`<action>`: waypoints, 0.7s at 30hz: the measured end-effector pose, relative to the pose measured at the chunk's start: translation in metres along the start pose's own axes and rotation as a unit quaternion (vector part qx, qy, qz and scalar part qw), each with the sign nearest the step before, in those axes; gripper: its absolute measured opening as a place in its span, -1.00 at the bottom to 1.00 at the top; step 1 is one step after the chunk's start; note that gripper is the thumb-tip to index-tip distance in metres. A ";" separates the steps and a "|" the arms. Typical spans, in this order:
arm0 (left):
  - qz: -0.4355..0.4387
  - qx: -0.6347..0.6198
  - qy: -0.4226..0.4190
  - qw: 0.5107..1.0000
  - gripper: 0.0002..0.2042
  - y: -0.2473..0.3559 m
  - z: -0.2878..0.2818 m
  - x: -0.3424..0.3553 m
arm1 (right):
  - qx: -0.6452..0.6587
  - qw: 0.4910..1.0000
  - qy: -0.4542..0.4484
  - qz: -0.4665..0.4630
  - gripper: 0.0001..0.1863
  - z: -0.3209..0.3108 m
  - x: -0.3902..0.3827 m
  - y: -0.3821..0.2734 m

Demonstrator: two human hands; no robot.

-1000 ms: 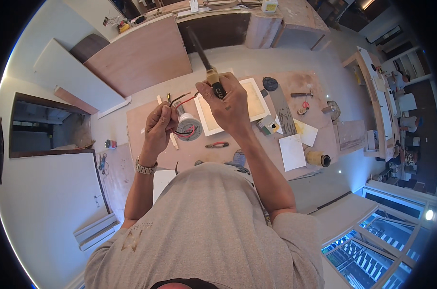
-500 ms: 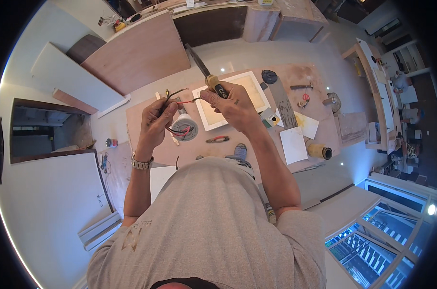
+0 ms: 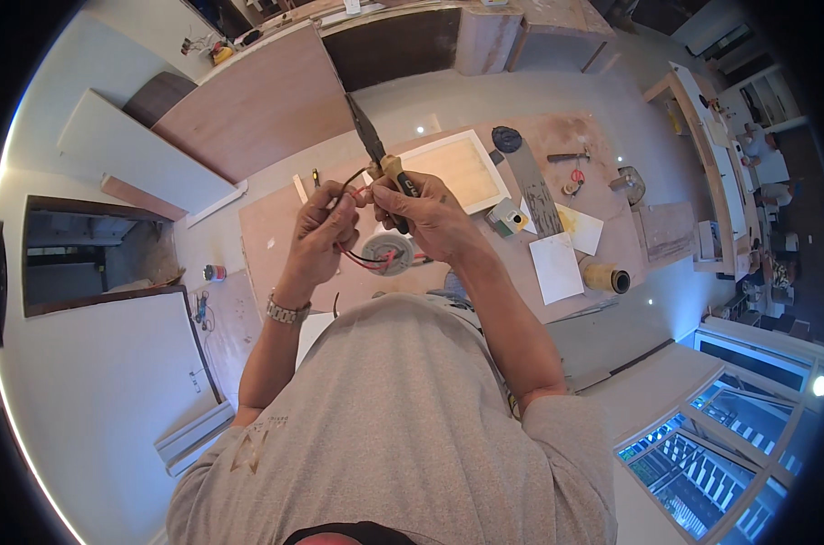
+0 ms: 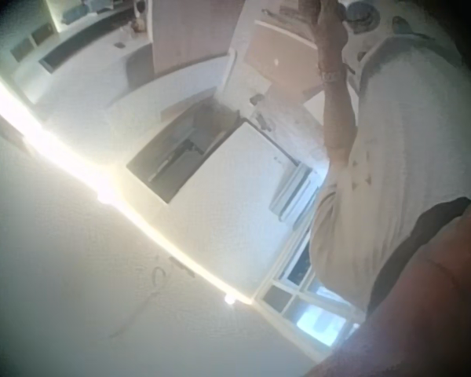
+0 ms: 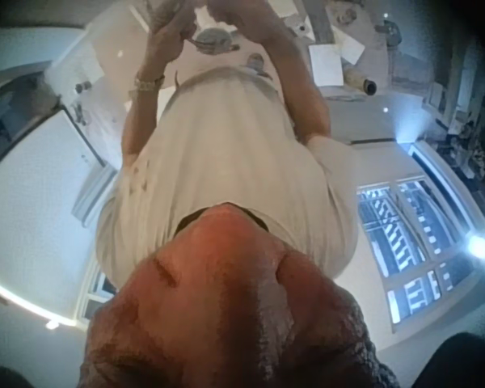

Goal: The person prepares electrical wiring for a light fixture, using pliers to strip insulation from wires and then connecting the wires to a light socket assembly.

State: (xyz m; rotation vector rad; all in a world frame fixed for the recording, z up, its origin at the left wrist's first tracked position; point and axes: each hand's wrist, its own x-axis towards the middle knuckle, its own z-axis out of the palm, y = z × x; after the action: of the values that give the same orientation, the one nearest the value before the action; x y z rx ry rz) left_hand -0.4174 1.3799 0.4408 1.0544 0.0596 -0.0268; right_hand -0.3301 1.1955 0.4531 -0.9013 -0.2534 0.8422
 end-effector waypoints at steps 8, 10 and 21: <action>0.029 0.021 0.039 0.999 -0.84 -0.005 0.020 0.003 | -0.087 0.994 0.040 -0.047 -0.67 0.003 -0.001 0.006; 0.031 0.037 0.052 0.997 -0.84 -0.003 0.020 0.004 | 0.004 0.999 0.040 -0.008 -0.69 0.010 -0.004 0.001; 0.063 0.329 0.063 0.940 -0.80 0.011 0.011 0.007 | -0.268 0.960 0.051 0.067 -0.77 -0.019 -0.021 -0.028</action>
State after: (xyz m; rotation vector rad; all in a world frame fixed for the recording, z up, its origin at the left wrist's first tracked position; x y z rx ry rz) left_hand -0.4096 1.3758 0.4548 1.7278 0.1028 0.1480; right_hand -0.3192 1.1596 0.4659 -1.4790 -0.3412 0.8636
